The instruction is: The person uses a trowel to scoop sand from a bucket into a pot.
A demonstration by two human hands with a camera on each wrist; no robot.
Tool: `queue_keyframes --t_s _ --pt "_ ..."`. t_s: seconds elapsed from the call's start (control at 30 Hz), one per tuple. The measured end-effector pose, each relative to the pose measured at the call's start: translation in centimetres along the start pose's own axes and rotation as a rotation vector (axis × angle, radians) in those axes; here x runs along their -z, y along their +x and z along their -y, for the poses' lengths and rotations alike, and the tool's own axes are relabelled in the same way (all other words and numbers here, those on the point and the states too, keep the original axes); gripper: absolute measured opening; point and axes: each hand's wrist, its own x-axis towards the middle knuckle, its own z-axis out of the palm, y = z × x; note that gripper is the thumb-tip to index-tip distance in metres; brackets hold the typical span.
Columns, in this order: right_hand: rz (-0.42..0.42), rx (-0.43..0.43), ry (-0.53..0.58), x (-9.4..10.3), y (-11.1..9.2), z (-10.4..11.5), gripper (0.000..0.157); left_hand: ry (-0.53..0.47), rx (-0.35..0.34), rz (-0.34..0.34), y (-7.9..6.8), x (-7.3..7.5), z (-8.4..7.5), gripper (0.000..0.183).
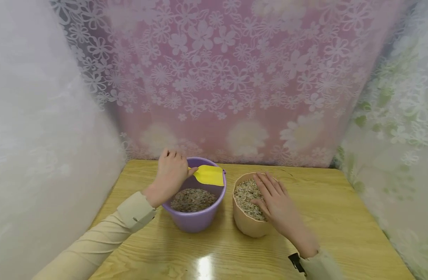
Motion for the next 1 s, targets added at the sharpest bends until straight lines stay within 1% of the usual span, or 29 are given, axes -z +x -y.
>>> queue_keyframes --t_s 0.07,0.17,0.27,0.33,0.47,0.57,0.7,0.87,0.93,1.0 --pt "-0.026 0.044 0.003 -0.5 0.9 1.0 0.07 0.012 -0.001 -0.012 -0.2 -0.3 0.3 0.066" --pt "-0.034 0.095 0.011 -1.3 2.2 2.5 0.075 0.04 -0.001 -0.019 -0.5 -0.7 0.7 0.068" --pt "-0.007 0.125 0.017 -2.1 3.3 3.9 0.08 0.1 -0.01 0.023 -0.6 -1.1 0.9 0.069" --pt "0.027 0.127 0.025 -2.5 3.9 4.8 0.077 0.158 -0.032 0.089 -0.6 -1.4 1.0 0.069" --pt "0.108 0.087 0.078 -3.1 4.7 6.5 0.073 0.293 -0.108 0.256 -0.7 -1.8 1.1 0.066" --pt "0.143 0.06 0.088 -3.4 5.0 7.3 0.075 0.388 -0.17 0.348 -0.6 -1.9 1.0 0.063" --pt "0.15 0.05 0.06 -3.9 5.0 7.6 0.077 0.499 -0.252 0.396 -0.2 -1.9 0.9 0.049" --pt "0.136 0.055 0.07 -4.3 5.0 7.3 0.077 0.579 -0.349 0.43 -0.2 -2.0 0.6 0.029" --pt "0.139 0.055 0.076 -4.3 5.0 7.3 0.077 0.614 -0.395 0.452 -0.3 -2.2 0.4 0.026" --pt "0.142 0.052 0.082 -4.4 5.0 7.2 0.077 0.65 -0.444 0.478 -0.5 -2.4 0.1 0.03"
